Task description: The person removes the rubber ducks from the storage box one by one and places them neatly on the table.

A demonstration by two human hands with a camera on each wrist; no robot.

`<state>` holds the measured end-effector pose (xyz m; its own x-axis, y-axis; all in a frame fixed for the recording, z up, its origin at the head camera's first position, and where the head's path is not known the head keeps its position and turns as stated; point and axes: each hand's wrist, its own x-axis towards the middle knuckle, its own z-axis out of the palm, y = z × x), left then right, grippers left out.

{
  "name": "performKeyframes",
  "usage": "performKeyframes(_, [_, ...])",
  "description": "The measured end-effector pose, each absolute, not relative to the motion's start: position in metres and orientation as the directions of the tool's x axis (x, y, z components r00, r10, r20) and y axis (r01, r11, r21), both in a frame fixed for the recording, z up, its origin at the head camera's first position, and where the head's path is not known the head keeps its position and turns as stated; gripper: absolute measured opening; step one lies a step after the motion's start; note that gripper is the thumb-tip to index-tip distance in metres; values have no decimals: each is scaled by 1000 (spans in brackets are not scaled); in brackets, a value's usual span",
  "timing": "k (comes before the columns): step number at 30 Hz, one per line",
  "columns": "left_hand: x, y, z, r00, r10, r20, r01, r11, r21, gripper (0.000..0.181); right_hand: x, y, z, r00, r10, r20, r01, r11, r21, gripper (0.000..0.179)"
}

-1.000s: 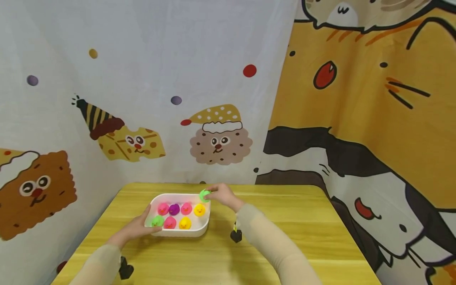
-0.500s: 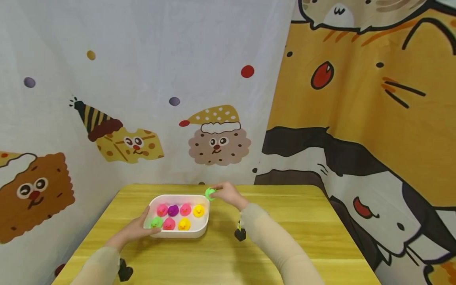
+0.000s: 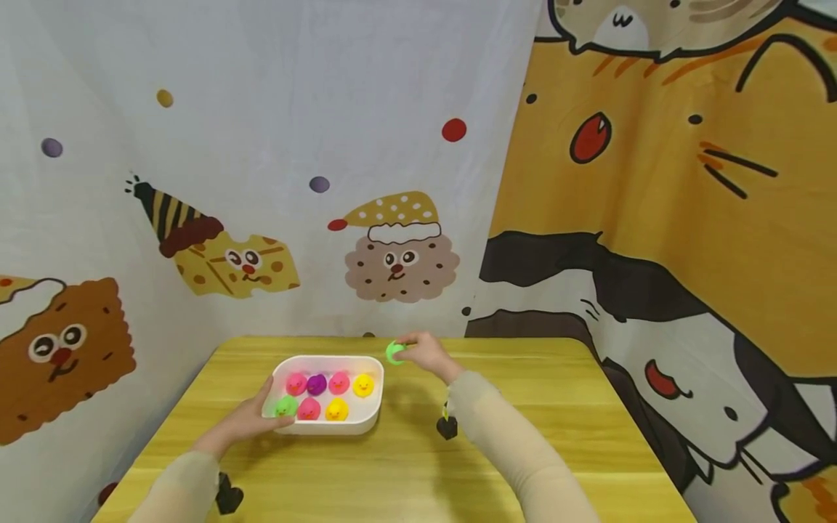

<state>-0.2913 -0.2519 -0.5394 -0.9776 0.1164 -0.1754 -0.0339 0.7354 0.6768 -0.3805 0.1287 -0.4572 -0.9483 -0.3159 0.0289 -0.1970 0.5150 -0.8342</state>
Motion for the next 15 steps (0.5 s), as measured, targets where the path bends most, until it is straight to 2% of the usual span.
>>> performKeyframes(15, [-288,-249,-533,-972,120,-200,-46,741,670,120,-378,150,-469,-962,-270,26,-175,545,-820,31])
